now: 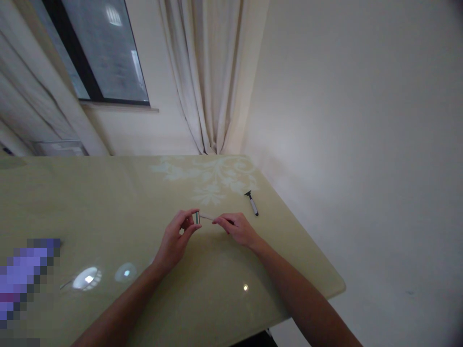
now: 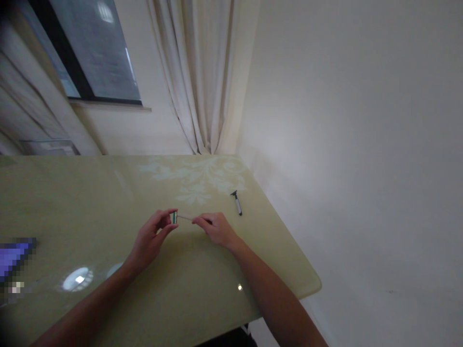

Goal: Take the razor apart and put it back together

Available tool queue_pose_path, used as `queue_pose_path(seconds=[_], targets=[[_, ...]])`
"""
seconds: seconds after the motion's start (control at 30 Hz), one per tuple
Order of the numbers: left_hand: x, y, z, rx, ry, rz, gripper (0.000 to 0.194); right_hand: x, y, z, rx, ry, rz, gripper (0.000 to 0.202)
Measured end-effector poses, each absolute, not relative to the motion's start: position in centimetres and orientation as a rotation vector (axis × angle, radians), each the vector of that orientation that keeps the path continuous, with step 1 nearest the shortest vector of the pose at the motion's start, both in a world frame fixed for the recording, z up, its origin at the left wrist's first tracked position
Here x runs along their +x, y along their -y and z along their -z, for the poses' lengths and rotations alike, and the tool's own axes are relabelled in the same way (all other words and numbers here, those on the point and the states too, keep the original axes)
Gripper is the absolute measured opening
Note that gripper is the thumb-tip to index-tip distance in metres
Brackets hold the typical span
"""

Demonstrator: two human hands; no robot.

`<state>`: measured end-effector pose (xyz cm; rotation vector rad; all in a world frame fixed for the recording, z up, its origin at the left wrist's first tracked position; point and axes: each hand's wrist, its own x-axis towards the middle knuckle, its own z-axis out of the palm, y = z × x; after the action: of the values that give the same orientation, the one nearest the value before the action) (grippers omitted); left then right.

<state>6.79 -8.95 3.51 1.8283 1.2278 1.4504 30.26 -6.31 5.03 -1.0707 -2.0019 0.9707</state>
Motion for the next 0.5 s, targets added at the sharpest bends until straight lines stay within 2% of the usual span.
queue_pose_path(seconds=[0.5], targets=[[6.95,8.96,-3.55,1.831,-1.216,-1.456,0.030,29.92,6.70,-4.87,-1.036,1.984,-1.043,0.055]])
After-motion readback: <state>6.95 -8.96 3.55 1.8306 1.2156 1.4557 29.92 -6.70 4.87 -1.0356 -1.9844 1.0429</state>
